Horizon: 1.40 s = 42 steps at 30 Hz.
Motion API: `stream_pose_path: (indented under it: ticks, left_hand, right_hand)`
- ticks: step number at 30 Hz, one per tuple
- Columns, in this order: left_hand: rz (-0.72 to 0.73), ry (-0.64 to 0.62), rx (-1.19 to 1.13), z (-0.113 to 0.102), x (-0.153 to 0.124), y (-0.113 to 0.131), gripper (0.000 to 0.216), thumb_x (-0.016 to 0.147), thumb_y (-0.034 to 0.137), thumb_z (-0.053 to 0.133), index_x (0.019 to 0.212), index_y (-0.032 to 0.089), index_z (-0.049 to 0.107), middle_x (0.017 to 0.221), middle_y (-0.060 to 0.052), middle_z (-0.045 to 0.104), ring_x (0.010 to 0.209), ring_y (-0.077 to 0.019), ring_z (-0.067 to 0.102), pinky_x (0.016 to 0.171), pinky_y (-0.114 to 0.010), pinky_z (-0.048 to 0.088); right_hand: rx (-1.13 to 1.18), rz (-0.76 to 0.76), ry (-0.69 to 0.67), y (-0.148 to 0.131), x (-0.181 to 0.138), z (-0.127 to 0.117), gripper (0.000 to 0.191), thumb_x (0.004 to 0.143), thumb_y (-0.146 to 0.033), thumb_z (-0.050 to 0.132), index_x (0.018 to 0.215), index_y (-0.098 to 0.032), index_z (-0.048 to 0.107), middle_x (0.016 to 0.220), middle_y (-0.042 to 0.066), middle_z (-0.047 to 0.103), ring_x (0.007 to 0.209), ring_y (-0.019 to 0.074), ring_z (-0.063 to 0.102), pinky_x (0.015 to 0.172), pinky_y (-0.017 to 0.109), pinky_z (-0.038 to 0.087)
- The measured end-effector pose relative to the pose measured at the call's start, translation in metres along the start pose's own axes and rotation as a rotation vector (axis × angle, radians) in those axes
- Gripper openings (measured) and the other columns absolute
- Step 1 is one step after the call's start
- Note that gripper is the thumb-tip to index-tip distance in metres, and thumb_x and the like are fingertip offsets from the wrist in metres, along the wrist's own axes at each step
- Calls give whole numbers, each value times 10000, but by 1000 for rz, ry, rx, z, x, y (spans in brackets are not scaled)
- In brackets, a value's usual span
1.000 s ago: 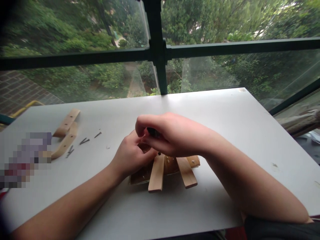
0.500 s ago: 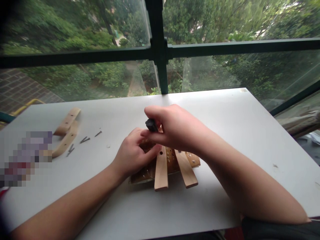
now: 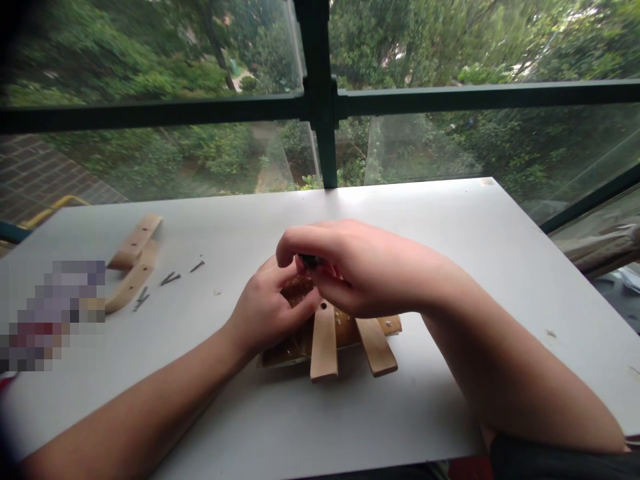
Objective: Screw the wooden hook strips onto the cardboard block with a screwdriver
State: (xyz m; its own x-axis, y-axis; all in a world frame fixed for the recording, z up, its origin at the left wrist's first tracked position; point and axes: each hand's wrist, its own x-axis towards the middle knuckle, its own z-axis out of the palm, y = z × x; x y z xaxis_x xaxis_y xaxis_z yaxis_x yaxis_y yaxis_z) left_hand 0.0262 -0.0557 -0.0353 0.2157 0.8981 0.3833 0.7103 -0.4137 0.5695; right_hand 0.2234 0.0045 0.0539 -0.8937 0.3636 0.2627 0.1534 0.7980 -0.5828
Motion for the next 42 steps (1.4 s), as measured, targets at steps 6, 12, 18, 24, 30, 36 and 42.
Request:
stream_pose_path:
  ticks: [6, 12, 18, 24, 30, 36, 42]
  left_hand:
    - [-2, 5, 16, 0, 0, 1, 156, 839, 300, 660, 968, 217, 685, 878, -22, 712, 878, -220, 604, 830, -370, 493]
    - [4, 18, 20, 0, 0, 1, 106, 831, 297, 662, 899, 216, 666, 847, -16, 689, 863, -212, 595, 795, -348, 488]
    - [-6, 52, 21, 2, 0, 1, 168, 803, 321, 664, 723, 207, 568, 692, 7, 600, 725, -185, 570, 711, -324, 490]
    - [0, 26, -8, 1, 0, 0, 137, 819, 326, 676, 795, 209, 611, 749, 2, 621, 756, -184, 572, 708, -317, 476]
    - [3, 14, 3, 1, 0, 0, 156, 863, 356, 643, 926, 214, 655, 799, -11, 659, 816, -201, 581, 781, -344, 480]
    - [-15, -6, -25, 1, 0, 1, 154, 855, 300, 638, 979, 217, 676, 858, -14, 686, 878, -207, 586, 820, -350, 475]
    - [-8, 7, -11, 1, -1, 3, 128, 848, 273, 629, 953, 211, 668, 835, -12, 667, 867, -201, 583, 826, -354, 463]
  right_hand:
    - [-127, 63, 4, 0, -4, -8, 185, 898, -125, 542, 1045, -187, 634, 873, -12, 691, 717, 93, 582, 654, 217, 436]
    - [-125, 103, -34, -2, -7, -7, 197, 933, -135, 508, 1095, -208, 594, 959, -5, 691, 786, 105, 607, 692, 224, 460]
    - [13, 114, -115, -6, -4, 4, 267, 881, -69, 546, 1096, -226, 525, 978, 3, 678, 780, 121, 593, 689, 238, 479]
    - [101, 61, -141, -4, -4, -2, 290, 866, -17, 482, 1089, -189, 548, 1006, 28, 659, 840, 134, 587, 739, 263, 485]
    - [-33, 98, -75, 0, -3, -2, 274, 868, -58, 508, 1096, -199, 566, 994, 36, 671, 830, 145, 597, 726, 266, 473]
    - [-265, 135, 81, 1, 2, 4, 104, 830, -201, 618, 870, -203, 522, 749, -12, 629, 627, 110, 527, 562, 237, 388]
    - [-364, 167, 251, 6, 9, 19, 264, 742, -174, 641, 755, -214, 380, 633, -58, 458, 563, 82, 332, 493, 230, 275]
